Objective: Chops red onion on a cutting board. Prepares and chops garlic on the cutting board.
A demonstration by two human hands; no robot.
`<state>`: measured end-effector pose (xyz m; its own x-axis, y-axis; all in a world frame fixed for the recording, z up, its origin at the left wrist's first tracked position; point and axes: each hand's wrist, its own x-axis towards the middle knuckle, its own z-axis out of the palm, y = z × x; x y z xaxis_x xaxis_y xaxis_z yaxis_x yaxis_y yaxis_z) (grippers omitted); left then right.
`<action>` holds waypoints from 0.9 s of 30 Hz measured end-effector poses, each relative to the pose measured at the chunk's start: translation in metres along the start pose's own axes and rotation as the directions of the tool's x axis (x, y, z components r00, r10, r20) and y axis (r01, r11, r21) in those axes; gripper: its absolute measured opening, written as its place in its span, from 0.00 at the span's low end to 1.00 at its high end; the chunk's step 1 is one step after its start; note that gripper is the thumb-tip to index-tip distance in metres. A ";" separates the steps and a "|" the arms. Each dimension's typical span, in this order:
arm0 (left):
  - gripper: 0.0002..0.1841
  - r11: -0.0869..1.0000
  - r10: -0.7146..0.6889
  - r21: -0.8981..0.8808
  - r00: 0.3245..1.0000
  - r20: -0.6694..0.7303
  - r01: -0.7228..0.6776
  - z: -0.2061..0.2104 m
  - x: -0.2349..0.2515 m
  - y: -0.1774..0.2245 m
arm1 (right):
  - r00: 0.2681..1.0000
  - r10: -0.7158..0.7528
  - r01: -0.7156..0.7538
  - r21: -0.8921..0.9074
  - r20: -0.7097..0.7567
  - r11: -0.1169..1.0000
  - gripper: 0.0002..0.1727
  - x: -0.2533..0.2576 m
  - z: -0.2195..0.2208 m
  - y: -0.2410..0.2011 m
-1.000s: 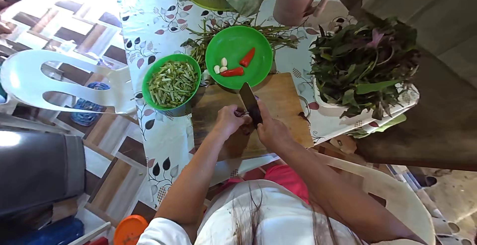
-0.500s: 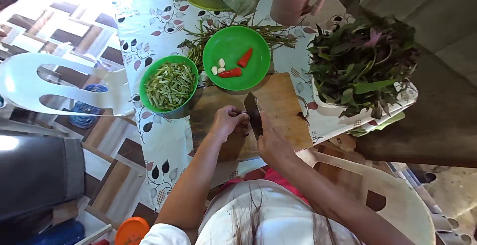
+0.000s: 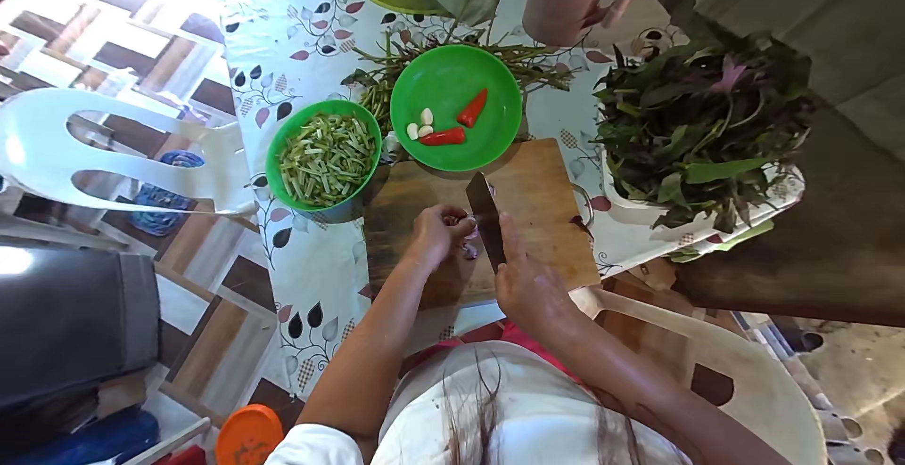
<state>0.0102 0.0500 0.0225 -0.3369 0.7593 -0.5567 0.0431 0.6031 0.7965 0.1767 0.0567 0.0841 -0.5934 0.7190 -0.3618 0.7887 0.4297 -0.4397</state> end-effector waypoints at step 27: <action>0.12 0.999 0.015 -0.046 0.995 -0.099 -0.020 0.002 0.001 -0.006 | 0.990 0.070 -0.075 0.034 0.124 0.997 0.43 0.038 0.013 0.002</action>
<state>0.0112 0.0476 0.0166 -0.4274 0.7404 -0.5188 0.0061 0.5762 0.8173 0.1536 0.0778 0.0587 -0.5521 0.6743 -0.4905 0.8249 0.3558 -0.4393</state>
